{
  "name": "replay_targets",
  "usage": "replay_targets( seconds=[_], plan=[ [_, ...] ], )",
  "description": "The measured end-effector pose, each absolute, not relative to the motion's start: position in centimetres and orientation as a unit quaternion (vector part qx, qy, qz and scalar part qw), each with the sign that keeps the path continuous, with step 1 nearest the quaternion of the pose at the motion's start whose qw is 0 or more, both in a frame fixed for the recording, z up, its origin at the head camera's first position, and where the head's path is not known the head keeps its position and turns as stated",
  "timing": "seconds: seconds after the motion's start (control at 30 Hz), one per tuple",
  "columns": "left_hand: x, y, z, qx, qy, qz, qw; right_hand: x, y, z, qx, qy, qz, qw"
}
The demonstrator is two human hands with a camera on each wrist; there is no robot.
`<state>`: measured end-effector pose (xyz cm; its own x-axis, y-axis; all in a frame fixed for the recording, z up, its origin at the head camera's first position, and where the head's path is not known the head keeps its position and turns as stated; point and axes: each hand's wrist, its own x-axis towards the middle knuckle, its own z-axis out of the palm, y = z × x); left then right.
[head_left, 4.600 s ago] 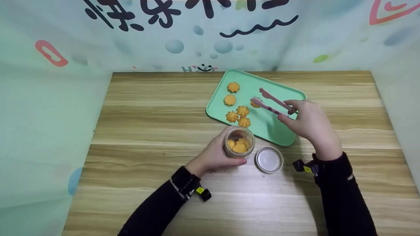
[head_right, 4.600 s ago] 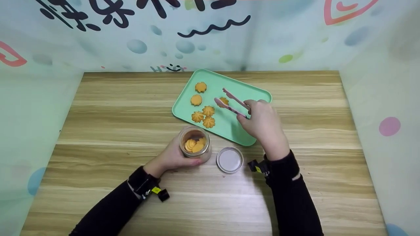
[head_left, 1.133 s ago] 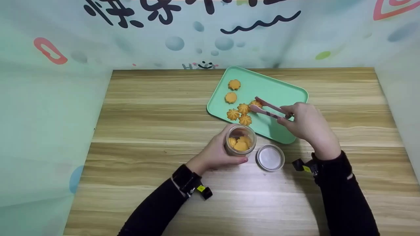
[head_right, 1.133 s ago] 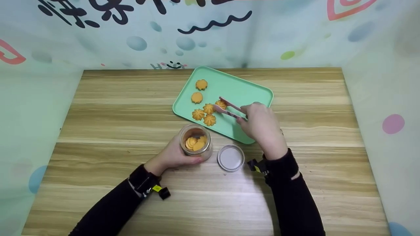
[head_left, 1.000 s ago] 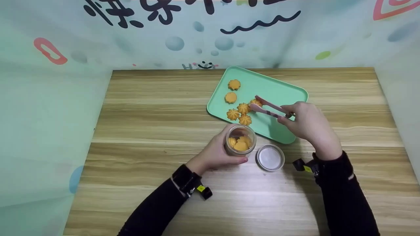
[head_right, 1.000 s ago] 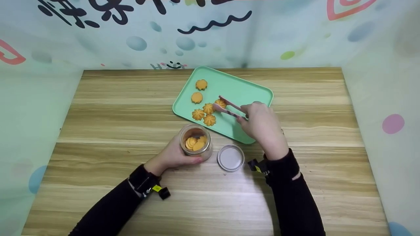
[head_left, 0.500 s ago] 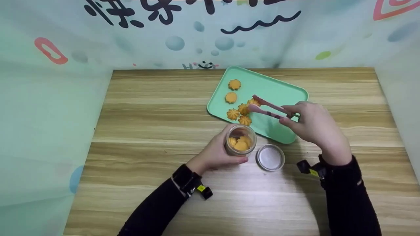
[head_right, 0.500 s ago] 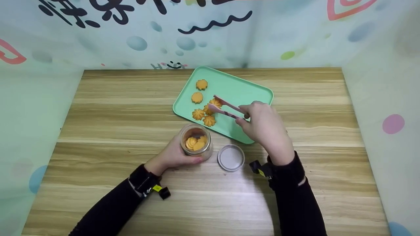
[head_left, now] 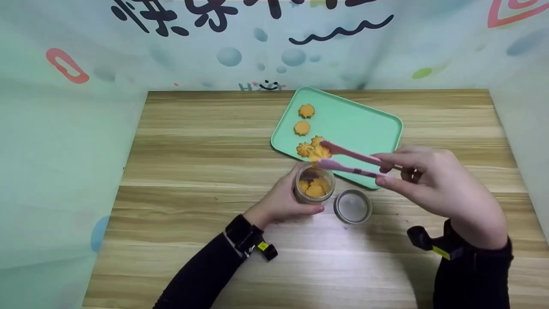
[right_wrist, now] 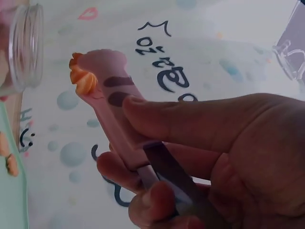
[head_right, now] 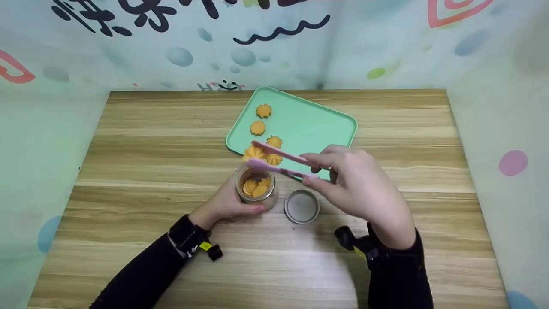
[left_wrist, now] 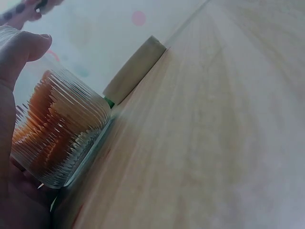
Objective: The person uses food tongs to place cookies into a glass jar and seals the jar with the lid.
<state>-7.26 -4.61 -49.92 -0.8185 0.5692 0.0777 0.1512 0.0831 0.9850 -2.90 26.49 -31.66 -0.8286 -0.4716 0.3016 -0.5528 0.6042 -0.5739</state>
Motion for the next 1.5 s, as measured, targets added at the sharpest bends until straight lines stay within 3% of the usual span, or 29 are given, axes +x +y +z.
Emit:
replay_targets(
  seconds=[0.53,0.93,1.5],
  plan=[
    [-7.2,-4.6,-49.9,0.251,0.705,0.638,0.181,-1.3,25.0,-31.4,0.301,-0.909,0.286,0.025],
    [-7.3,-4.4,-50.0,0.263,0.700,0.644,0.160,-1.5,24.9,-31.8,0.334,-0.906,0.261,-0.005],
    [-7.4,-4.5,-49.9,0.275,0.702,0.639,0.154,-1.7,25.2,-31.7,0.286,-0.924,0.255,0.016]
  ],
)
